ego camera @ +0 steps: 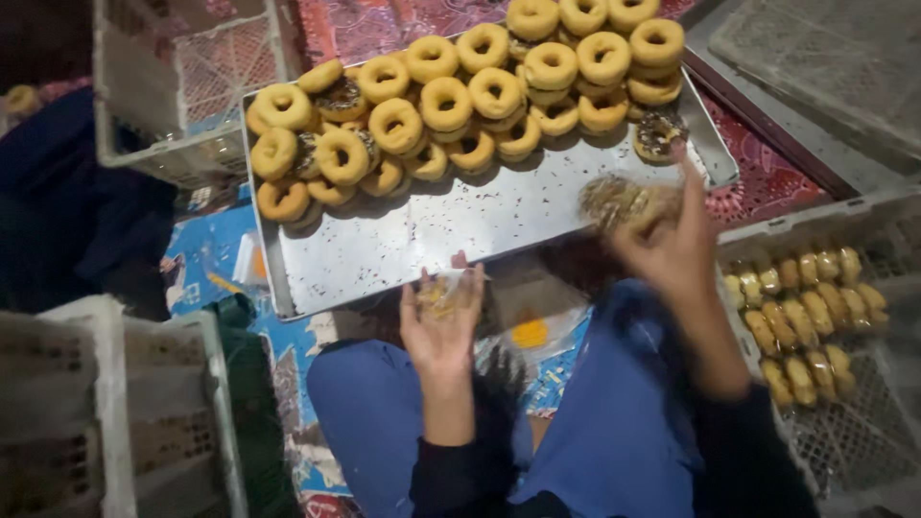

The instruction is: The person sits on the floor and repeatedly picks doughnuts from a metal tray, places them into small plastic bags, and sets the filled bags into a nearby crate. The doughnuts include plain and chocolate-sprinkled varieties.

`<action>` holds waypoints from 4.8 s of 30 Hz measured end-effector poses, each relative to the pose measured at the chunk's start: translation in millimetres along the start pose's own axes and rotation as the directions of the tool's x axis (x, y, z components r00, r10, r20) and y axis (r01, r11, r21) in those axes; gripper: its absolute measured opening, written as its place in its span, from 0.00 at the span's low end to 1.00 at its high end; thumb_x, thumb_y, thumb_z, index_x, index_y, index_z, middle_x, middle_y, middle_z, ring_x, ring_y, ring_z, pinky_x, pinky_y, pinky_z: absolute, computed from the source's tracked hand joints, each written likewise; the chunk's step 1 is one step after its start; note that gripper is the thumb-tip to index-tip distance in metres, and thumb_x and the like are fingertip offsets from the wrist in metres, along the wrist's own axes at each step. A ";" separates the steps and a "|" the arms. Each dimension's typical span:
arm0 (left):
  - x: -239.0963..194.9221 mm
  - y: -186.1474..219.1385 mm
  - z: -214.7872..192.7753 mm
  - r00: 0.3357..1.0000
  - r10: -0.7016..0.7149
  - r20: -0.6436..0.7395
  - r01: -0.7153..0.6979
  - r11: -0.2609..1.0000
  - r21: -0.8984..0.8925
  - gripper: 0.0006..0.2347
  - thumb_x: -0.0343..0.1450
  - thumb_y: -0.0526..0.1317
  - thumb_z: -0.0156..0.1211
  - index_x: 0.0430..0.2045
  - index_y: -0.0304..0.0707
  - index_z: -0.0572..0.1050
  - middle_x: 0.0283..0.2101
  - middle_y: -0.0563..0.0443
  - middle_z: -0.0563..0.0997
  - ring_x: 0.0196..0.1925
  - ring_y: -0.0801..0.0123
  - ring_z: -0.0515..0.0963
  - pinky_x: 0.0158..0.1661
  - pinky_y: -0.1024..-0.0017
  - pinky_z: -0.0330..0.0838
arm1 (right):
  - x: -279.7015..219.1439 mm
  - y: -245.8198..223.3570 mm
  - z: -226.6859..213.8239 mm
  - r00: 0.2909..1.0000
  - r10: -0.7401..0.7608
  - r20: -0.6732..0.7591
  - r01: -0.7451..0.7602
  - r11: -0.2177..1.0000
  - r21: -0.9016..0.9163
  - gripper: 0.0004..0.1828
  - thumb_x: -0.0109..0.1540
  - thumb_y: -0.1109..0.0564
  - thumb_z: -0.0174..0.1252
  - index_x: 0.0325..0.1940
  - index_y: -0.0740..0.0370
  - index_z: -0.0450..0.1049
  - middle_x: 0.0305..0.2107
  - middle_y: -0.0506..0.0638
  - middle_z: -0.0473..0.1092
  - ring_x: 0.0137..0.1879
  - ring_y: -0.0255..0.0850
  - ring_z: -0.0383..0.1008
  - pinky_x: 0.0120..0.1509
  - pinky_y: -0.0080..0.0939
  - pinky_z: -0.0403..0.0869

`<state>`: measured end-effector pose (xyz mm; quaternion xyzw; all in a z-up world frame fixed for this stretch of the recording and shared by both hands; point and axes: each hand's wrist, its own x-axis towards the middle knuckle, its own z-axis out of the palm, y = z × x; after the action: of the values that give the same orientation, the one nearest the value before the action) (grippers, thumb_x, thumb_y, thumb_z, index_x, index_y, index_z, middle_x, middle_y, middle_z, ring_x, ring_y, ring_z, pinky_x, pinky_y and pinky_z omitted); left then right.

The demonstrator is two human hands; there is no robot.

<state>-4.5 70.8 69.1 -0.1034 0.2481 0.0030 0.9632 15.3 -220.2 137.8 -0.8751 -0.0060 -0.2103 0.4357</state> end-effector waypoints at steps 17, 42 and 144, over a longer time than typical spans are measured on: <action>-44.4 -17.5 -2.7 0.958 0.075 0.277 -0.169 0.928 0.333 0.24 0.74 0.40 0.53 0.68 0.57 0.60 0.63 0.42 0.73 0.64 0.55 0.73 0.63 0.56 0.67 | -92.8 -137.8 61.4 0.756 -0.653 0.047 0.653 0.749 -0.112 0.20 0.54 0.56 0.66 0.50 0.45 0.78 0.44 0.49 0.73 0.51 0.48 0.70 0.57 0.51 0.67; -133.3 32.6 -13.3 0.876 -0.414 0.248 -0.441 -0.480 0.758 0.11 0.78 0.36 0.49 0.36 0.24 0.77 0.33 0.39 0.84 0.35 0.68 0.84 0.37 0.68 0.76 | -89.2 -97.0 44.1 0.482 -0.716 0.505 0.708 0.658 0.256 0.13 0.53 0.58 0.61 0.40 0.64 0.75 0.34 0.51 0.69 0.43 0.48 0.71 0.45 0.47 0.72; 45.6 -20.3 -33.6 0.952 0.287 0.108 -0.305 0.848 0.433 0.12 0.80 0.44 0.60 0.50 0.37 0.69 0.47 0.43 0.78 0.47 0.61 0.76 0.53 0.63 0.71 | 45.6 63.6 41.1 0.953 0.290 -0.093 -0.304 0.907 -0.291 0.31 0.57 0.41 0.74 0.51 0.66 0.75 0.47 0.64 0.75 0.54 0.57 0.77 0.59 0.52 0.74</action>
<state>20.7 42.1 22.6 0.1588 0.2364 0.0967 0.9537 84.2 -236.1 84.7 -0.9168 0.1698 -0.1606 0.3237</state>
